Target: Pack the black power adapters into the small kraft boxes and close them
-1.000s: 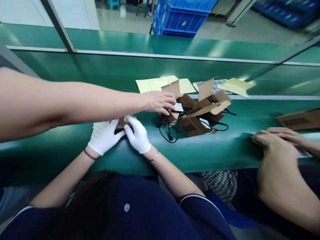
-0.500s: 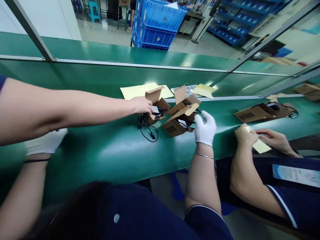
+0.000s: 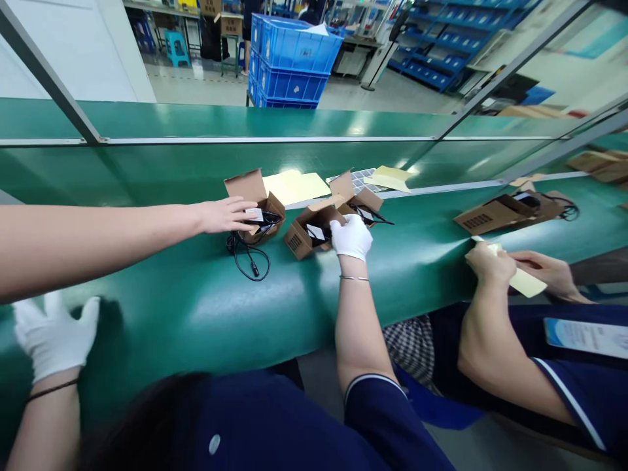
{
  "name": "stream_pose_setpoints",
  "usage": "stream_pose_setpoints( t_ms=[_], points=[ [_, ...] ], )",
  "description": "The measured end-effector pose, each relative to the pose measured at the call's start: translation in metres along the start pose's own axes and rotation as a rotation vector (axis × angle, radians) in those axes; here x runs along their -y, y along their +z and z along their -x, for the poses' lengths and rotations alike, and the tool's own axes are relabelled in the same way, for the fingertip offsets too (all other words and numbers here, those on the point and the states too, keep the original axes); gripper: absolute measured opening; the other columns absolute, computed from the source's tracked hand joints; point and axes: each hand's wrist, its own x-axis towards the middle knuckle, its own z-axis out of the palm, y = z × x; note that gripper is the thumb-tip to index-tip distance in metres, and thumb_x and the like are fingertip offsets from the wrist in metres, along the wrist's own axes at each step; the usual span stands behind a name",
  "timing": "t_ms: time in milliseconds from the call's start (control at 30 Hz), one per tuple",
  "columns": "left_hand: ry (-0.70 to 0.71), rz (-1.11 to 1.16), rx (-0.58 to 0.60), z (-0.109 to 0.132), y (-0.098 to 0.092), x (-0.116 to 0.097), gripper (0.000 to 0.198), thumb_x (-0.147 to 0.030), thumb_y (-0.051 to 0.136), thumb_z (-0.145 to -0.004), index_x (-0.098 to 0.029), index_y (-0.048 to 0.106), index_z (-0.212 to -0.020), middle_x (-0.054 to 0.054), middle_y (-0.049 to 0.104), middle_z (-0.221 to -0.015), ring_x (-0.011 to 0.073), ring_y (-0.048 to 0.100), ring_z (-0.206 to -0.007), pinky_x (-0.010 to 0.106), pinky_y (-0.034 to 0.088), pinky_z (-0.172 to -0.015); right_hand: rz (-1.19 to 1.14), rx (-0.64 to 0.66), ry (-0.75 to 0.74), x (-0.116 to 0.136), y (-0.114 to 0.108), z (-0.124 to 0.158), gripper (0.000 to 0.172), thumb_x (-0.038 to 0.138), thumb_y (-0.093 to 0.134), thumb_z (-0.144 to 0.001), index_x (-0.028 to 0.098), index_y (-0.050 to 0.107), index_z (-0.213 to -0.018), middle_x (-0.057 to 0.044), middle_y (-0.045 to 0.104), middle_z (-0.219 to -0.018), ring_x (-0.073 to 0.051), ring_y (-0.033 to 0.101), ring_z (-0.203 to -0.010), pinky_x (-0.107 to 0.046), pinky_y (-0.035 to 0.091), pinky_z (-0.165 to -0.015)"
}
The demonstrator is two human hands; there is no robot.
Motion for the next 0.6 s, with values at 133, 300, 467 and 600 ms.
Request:
stream_pose_setpoints(
  t_ms=[133, 300, 467, 600],
  points=[
    [-0.285, -0.718, -0.765, 0.136, -0.009, 0.047, 0.073, -0.042, 0.059, -0.084, -0.066, 0.038, -0.149, -0.008, 0.034, -0.17, 0.0469, 0.043, -0.15, 0.09, 0.04, -0.099, 0.036, 0.059, -0.034, 0.029, 0.006, -0.005, 0.041, 0.035, 0.051, -0.096, 0.014, 0.065, -0.128, -0.022, 0.073, -0.127, -0.036, 0.069, -0.117, -0.048, 0.052, -0.1],
    [-0.223, -0.712, -0.652, 0.144, 0.023, 0.076, 0.077, -0.04, 0.059, -0.086, -0.069, 0.03, -0.152, -0.022, 0.028, -0.168, 0.0513, 0.053, -0.139, 0.086, 0.05, -0.101, 0.016, 0.19, -0.187, 0.06, 0.012, -0.003, 0.038, 0.036, 0.051, -0.097, 0.016, 0.069, -0.124, -0.019, 0.076, -0.123, -0.034, 0.071, -0.116, -0.047, 0.052, -0.102],
    [0.185, -0.609, -0.461, 0.111, 0.091, 0.036, 0.086, -0.029, 0.066, -0.082, -0.057, 0.036, -0.157, -0.009, 0.052, -0.156, 0.0417, 0.075, -0.11, 0.064, 0.07, -0.085, -0.028, 0.303, -0.325, 0.103, 0.027, 0.033, 0.035, 0.032, 0.046, -0.099, 0.016, 0.072, -0.116, -0.017, 0.078, -0.119, -0.033, 0.073, -0.114, -0.046, 0.054, -0.103],
    [0.371, -0.592, -0.352, 0.097, 0.119, 0.019, 0.084, -0.024, 0.069, -0.085, -0.049, 0.04, -0.159, 0.002, 0.069, -0.142, 0.0346, 0.075, -0.114, 0.053, 0.07, -0.092, -0.251, 0.442, -0.45, 0.144, 0.043, 0.097, 0.046, 0.05, 0.05, -0.102, 0.023, 0.064, -0.136, -0.009, 0.077, -0.127, -0.03, 0.073, -0.117, -0.042, 0.055, -0.105]
  ],
)
